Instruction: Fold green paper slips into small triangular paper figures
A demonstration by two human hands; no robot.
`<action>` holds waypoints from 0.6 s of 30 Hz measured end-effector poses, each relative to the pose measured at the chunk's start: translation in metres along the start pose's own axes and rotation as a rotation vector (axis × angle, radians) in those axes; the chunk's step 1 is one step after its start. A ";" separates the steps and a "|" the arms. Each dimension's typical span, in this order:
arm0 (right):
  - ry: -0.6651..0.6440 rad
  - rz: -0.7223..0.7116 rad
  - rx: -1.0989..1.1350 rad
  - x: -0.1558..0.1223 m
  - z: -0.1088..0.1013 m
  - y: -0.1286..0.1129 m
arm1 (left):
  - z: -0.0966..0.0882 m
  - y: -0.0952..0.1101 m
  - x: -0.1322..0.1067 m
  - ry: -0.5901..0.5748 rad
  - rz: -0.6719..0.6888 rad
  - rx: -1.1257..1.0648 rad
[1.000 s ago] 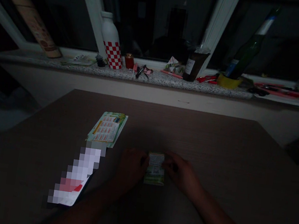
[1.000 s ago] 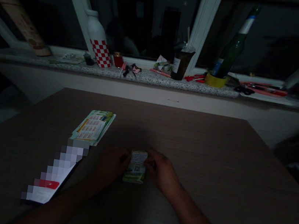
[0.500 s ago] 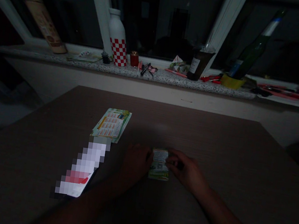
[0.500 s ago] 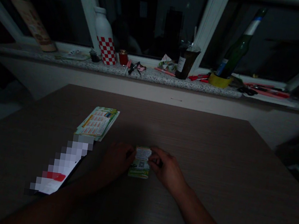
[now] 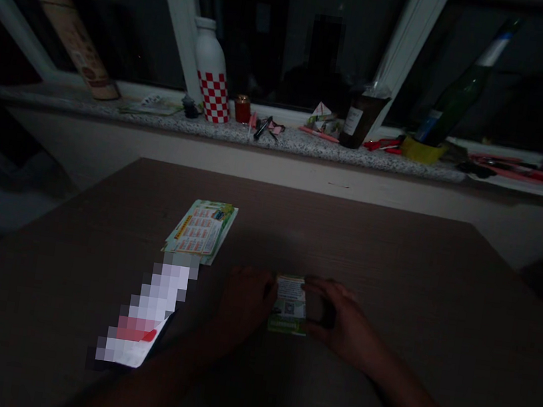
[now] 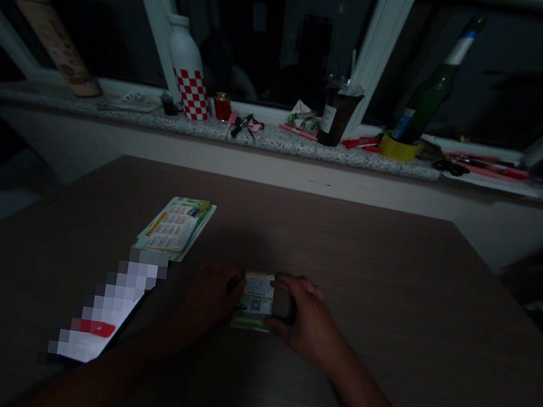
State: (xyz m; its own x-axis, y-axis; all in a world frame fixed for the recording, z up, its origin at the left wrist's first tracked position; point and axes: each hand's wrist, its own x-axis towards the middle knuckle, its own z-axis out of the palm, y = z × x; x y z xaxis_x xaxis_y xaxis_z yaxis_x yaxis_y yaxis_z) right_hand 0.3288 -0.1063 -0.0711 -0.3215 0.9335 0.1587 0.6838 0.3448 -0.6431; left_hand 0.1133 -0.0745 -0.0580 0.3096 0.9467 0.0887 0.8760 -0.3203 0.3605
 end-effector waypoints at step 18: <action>0.080 -0.022 0.021 0.005 -0.005 0.006 | 0.002 -0.006 0.002 0.046 -0.051 -0.214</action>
State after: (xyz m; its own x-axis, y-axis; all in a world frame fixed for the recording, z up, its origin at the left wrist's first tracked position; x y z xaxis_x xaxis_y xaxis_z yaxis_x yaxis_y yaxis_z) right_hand 0.3345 -0.0987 -0.0704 -0.2820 0.9309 0.2321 0.6630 0.3640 -0.6542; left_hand 0.1096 -0.0713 -0.0618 0.2456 0.9636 0.1058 0.7900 -0.2622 0.5543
